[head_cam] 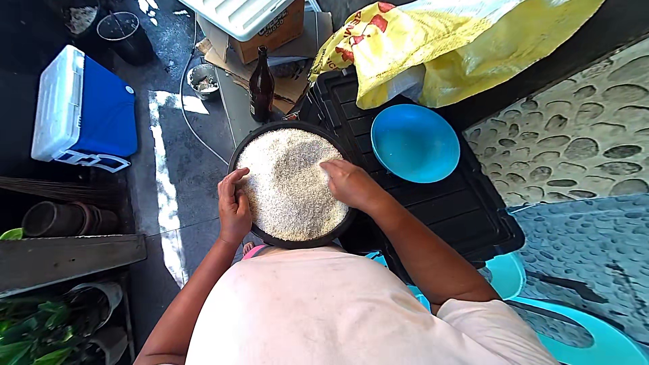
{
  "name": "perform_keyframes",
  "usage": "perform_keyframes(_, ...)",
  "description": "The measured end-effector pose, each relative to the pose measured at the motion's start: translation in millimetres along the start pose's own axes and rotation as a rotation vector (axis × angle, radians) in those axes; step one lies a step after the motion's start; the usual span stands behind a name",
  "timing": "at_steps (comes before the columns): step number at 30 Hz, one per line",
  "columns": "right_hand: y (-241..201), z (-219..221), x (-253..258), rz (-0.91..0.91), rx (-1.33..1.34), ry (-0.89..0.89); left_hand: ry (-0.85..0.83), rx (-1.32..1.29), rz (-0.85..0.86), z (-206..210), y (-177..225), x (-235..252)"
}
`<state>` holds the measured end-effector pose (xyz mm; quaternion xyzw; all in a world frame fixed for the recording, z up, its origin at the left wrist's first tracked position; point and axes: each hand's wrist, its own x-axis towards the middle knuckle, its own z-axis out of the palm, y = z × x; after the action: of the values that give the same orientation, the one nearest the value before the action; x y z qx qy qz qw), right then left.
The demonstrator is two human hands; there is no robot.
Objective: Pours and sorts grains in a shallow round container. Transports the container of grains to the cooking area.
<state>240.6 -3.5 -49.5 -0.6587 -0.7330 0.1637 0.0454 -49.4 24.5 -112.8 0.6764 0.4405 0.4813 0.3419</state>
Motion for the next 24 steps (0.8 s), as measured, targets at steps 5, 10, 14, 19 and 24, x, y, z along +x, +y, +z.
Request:
perform_keyframes(5,-29.3,-14.9,-3.0,-0.271,0.332,0.046,0.006,-0.001,0.002,0.1,-0.2,0.1)
perform_keyframes(10,-17.4,-57.7,24.2,-0.291,0.446,0.223,0.007,-0.004,0.007,-0.1,-0.9,0.1)
perform_keyframes(14,4.8,-54.2,57.4,-0.173,0.324,0.183,0.002,0.004,-0.009,-0.3,0.8,0.0)
perform_keyframes(19,5.7,-25.2,75.4,-0.129,0.226,0.005,0.002,0.001,-0.019,-0.6,1.1,-0.5)
perform_keyframes(24,-8.7,-14.0,62.6,-0.137,0.206,-0.082,0.003,0.011,-0.003,-0.4,0.0,-0.8)
